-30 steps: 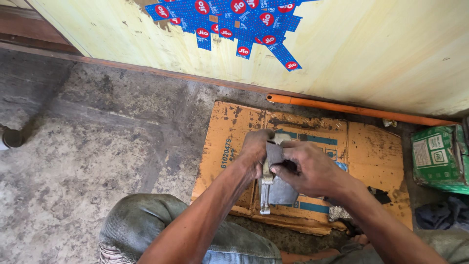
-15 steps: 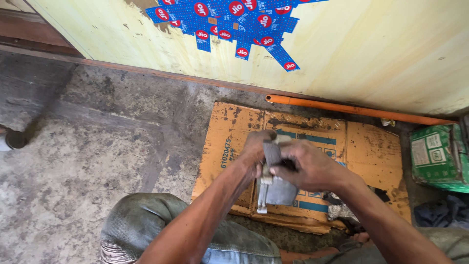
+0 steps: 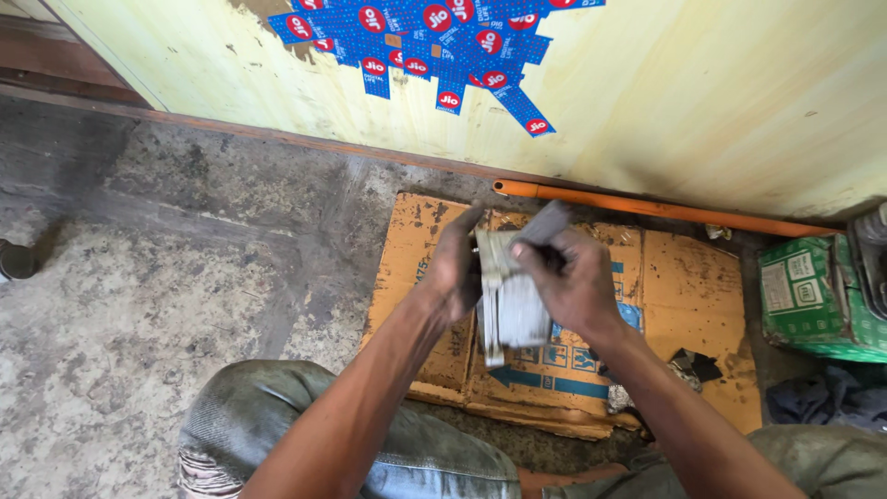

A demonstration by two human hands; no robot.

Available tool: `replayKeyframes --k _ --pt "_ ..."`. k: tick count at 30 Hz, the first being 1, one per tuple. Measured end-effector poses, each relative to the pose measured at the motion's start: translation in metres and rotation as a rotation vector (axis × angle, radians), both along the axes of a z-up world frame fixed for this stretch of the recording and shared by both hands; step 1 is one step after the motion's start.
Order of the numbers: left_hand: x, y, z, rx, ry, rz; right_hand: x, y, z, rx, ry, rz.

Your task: The person scrubs a silver-colored metal part with a dark abrasive pad while sitting on the floor. They rotate the part to clean different surfaces, including the interior and exterior, and continue scrubbing until the end of the clip.

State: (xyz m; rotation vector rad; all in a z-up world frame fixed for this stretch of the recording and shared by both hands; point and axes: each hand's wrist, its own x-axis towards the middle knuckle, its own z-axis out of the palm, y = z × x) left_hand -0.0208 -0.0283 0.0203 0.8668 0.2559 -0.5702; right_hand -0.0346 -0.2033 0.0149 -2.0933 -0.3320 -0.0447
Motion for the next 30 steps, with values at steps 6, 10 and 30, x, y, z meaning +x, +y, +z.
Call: replayKeyframes --k 6,10,30 --pt "-0.028 -0.017 0.021 0.486 -0.136 0.022 0.018 -0.019 -0.013 0.305 -0.024 0.019" --pt "-0.020 -0.006 0.020 0.333 -0.027 0.004 0.010 -0.027 0.000 0.126 0.034 -0.003" --pt "-0.006 -0.004 -0.025 0.508 -0.046 -0.027 -0.008 0.011 -0.021 -0.264 -0.021 0.179"
